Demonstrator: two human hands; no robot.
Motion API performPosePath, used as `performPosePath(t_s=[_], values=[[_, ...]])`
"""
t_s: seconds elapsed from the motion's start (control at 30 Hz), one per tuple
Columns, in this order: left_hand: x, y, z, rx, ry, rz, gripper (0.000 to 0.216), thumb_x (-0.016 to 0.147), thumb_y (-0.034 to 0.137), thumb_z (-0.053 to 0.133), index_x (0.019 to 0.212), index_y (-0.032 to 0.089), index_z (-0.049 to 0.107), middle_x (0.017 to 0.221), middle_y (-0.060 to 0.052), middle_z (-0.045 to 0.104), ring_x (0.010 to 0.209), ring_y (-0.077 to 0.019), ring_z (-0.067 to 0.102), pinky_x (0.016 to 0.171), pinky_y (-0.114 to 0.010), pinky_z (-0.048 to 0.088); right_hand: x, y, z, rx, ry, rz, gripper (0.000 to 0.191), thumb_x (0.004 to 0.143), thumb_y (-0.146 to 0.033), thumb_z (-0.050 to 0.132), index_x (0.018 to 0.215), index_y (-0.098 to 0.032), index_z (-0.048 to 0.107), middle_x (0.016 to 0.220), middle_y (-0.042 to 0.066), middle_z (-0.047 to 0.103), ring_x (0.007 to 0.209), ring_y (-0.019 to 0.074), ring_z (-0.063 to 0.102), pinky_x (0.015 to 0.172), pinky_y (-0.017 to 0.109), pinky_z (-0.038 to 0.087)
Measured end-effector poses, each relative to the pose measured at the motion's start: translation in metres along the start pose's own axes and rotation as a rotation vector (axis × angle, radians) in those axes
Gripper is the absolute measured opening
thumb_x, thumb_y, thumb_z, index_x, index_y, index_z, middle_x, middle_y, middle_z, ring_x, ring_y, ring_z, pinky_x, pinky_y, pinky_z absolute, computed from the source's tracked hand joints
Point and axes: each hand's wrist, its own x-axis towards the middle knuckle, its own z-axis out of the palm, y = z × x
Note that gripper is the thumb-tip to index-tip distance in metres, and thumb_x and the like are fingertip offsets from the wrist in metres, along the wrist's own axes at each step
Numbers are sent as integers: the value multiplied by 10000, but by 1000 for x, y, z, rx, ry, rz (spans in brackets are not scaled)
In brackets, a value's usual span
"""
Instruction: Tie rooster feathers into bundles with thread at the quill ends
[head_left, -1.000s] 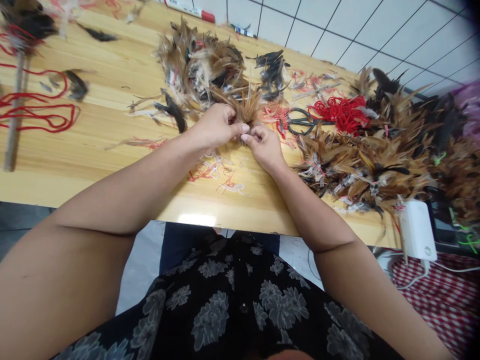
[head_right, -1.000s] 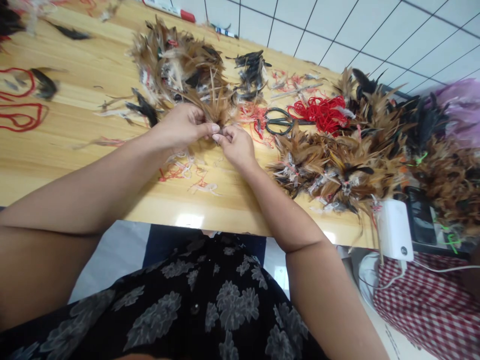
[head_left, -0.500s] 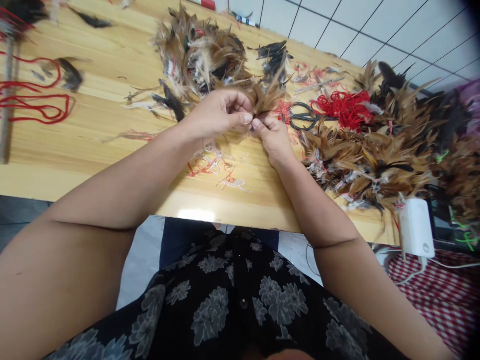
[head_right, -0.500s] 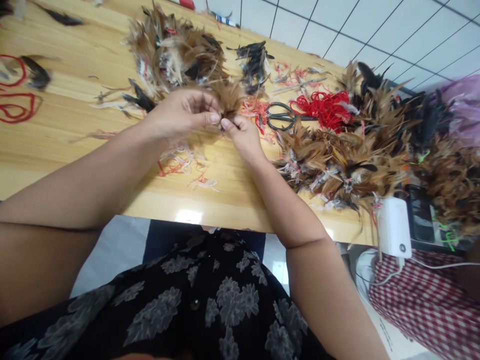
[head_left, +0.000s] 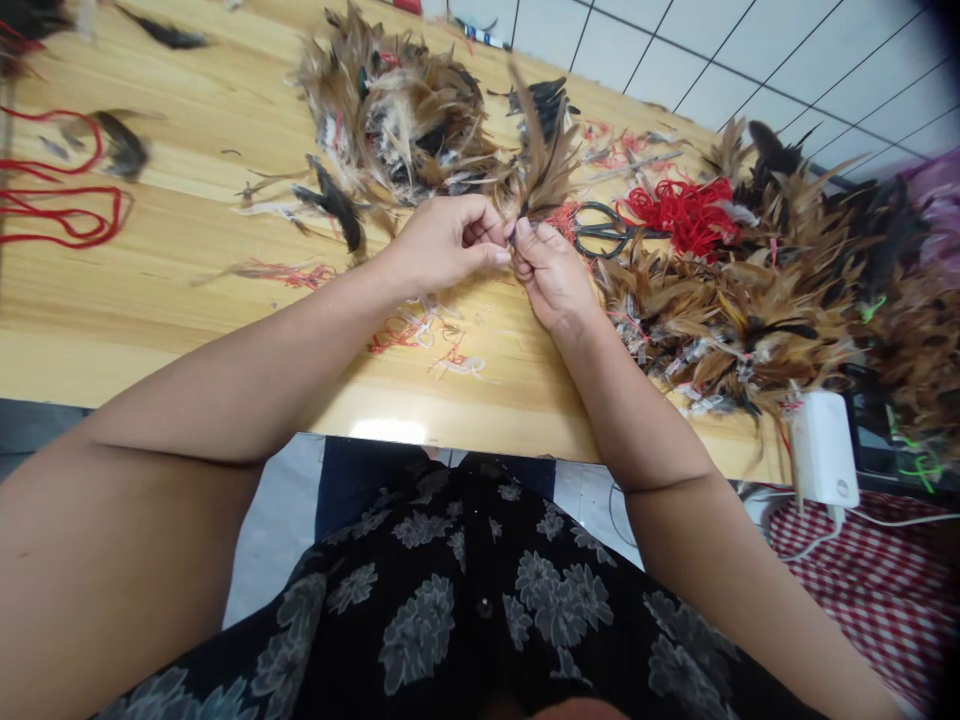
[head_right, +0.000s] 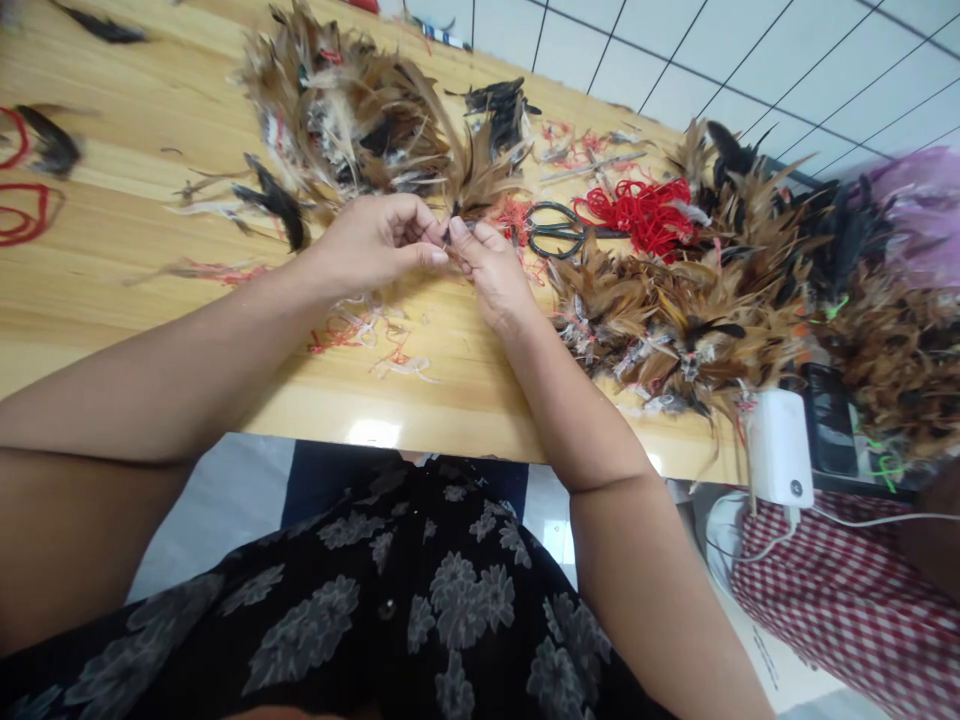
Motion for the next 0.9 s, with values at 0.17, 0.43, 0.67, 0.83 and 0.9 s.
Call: performPosePath(t_s=[0.17, 0.43, 0.67, 0.83, 0.9], values=[[1, -1, -1, 92, 17, 37, 291, 878, 94, 920, 846, 226, 662, 895, -15, 764, 1109, -299, 790, 986, -384, 613, -3, -1, 2, -12, -25, -1, 437, 1141, -474, 811, 855, -235, 583, 684, -87, 414, 644, 77, 360, 612, 178, 380], [-1, 9, 2, 255, 64, 29, 218, 901, 141, 832, 849, 238, 644, 897, -20, 760, 1024, -268, 757, 973, -381, 591, -1, 4, 1, -11, -6, -26, 423, 1116, -479, 844, 873, -223, 610, 719, -77, 529, 683, 74, 445, 656, 175, 440], [0, 5, 4, 283, 91, 97, 228, 901, 302, 852, 812, 284, 644, 806, 2, 696, 833, -236, 594, 914, -417, 535, 1, 3, 1, -53, 40, -15, 432, 1052, -520, 911, 895, -234, 628, 768, -61, 585, 731, 92, 536, 682, 211, 500], [5, 0, -20, 232, 166, 146, 241, 878, 417, 933, 855, 313, 716, 847, -7, 726, 929, -272, 624, 1014, -464, 535, 6, 2, -5, -47, 81, -3, 449, 1056, -565, 896, 900, -256, 612, 719, -82, 453, 636, 90, 420, 585, 227, 386], [9, -2, -32, 274, 227, 127, 243, 880, 378, 950, 872, 311, 716, 851, 3, 731, 959, -266, 616, 1083, -467, 550, 11, 2, -10, -40, 87, -10, 481, 1033, -617, 907, 911, -265, 602, 695, -95, 416, 606, 85, 394, 559, 227, 357]])
